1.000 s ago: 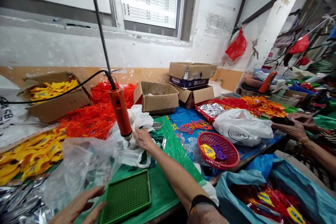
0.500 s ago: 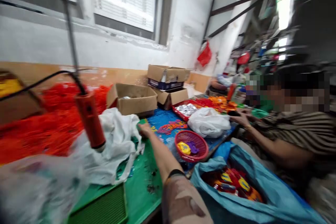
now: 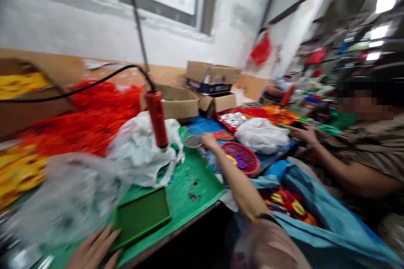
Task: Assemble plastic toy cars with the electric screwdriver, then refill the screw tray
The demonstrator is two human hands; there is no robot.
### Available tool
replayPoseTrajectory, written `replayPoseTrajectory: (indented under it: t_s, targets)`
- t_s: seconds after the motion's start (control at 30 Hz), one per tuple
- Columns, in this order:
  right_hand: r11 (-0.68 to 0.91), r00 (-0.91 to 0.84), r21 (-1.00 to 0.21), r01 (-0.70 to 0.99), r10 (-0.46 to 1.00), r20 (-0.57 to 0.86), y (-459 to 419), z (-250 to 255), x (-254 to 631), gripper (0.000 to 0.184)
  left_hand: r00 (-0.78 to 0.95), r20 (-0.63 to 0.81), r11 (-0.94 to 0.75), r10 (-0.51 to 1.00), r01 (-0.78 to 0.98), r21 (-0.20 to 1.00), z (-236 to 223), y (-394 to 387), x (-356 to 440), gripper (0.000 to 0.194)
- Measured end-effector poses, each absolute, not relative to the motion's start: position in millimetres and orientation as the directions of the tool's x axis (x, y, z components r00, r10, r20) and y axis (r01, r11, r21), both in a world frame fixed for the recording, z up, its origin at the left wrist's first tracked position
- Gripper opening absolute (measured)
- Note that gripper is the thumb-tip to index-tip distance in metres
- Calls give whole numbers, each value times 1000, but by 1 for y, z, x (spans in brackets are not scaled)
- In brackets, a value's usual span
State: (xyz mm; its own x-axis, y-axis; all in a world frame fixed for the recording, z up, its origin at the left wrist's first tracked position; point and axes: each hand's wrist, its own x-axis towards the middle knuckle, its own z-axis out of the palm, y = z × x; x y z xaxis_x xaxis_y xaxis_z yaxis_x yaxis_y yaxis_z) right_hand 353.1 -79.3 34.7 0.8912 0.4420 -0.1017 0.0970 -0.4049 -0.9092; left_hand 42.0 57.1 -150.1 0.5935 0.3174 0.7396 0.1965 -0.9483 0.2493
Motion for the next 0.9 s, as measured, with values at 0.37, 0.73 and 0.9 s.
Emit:
replayPoseTrajectory:
  t_s: [0.37,0.73,0.9]
  targets:
    - [-530,614,-807,262,736,-284,-116,18,350,50,708,566,-906,422,310,288,-93,13,24,19]
    - [-336,489,-616,713,867,93,-71,-14,277,51,699,569,-900,433,310,306,-90,10,24,18]
    - [-298,448,-486,822,865,226,-74,-29,268,56,697,568,-898,437,307,314,-90,8,24,18]
